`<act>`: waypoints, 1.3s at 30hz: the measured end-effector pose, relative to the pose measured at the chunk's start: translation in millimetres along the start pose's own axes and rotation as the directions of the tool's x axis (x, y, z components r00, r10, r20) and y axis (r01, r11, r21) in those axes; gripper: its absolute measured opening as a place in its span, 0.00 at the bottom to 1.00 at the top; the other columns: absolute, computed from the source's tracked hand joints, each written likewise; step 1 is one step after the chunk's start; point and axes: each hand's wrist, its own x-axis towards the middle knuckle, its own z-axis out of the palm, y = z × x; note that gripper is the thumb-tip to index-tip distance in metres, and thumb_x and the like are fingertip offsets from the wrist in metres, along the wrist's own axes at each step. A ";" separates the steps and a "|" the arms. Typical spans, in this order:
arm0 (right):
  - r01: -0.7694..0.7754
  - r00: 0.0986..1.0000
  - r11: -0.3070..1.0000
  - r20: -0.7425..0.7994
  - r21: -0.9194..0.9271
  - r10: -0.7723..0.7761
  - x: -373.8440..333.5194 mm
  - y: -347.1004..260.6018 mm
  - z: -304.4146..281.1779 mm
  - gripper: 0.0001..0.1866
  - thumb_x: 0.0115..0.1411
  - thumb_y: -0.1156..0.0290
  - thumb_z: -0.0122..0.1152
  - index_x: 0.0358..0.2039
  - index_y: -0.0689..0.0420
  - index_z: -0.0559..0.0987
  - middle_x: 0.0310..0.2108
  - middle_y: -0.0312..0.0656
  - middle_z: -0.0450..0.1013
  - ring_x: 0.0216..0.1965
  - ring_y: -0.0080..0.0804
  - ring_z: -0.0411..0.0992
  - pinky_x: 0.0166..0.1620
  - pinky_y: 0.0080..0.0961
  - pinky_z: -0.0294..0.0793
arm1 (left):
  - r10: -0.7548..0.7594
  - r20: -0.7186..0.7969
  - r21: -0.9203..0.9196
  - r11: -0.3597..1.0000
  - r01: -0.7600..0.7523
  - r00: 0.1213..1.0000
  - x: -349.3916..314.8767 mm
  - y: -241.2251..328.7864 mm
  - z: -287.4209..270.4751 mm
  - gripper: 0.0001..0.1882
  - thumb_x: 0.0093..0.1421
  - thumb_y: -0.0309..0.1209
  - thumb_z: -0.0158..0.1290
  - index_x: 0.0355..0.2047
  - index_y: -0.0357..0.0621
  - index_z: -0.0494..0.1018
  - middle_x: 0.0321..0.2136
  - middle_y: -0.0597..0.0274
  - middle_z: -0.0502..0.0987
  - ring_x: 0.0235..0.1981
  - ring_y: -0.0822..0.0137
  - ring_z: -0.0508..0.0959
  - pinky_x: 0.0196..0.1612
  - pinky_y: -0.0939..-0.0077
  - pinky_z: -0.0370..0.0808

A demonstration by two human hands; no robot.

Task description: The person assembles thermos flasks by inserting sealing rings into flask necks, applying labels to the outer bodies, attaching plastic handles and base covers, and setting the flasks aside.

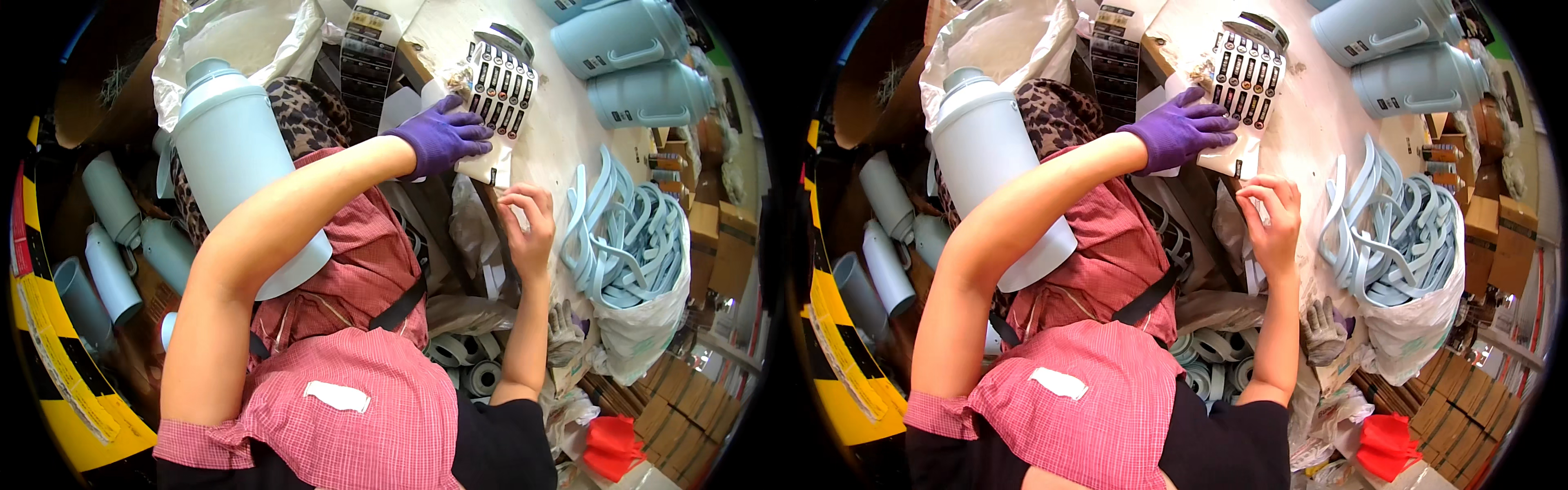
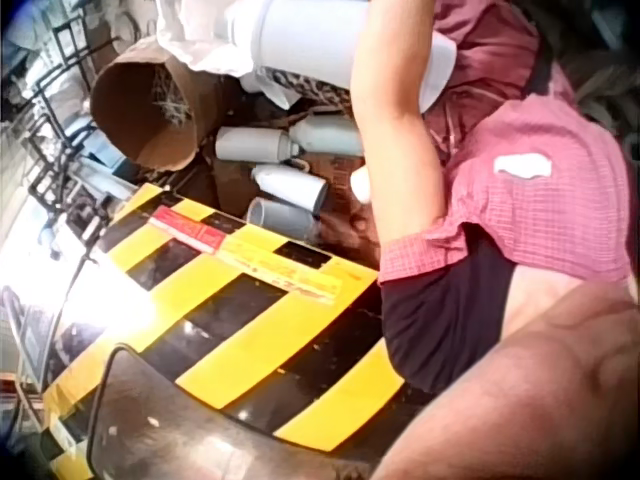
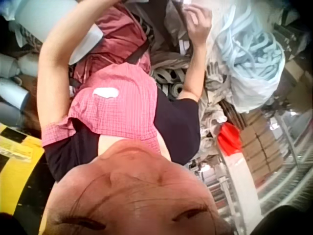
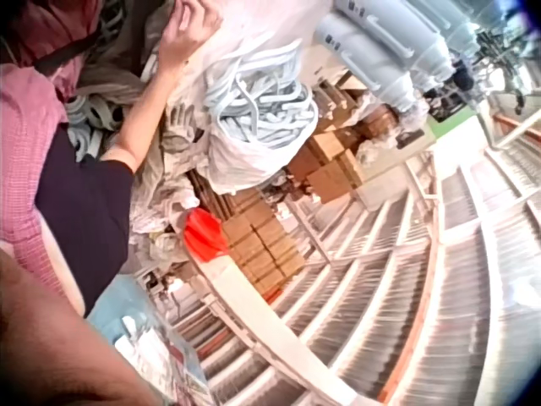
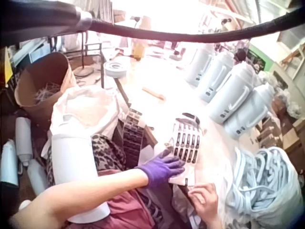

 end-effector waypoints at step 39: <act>-0.026 0.982 0.997 -0.186 -0.075 0.012 1.2 -44.1 14.7 0.21 0.52 0.77 0.77 0.47 0.57 0.84 0.46 0.43 0.77 0.49 0.43 0.74 0.55 0.37 0.73 | -0.108 0.205 -0.089 0.988 0.129 0.973 -16.8 -15.8 -29.9 0.33 0.65 0.30 0.52 0.71 0.67 0.64 0.72 0.70 0.65 0.74 0.59 0.62 0.73 0.47 0.55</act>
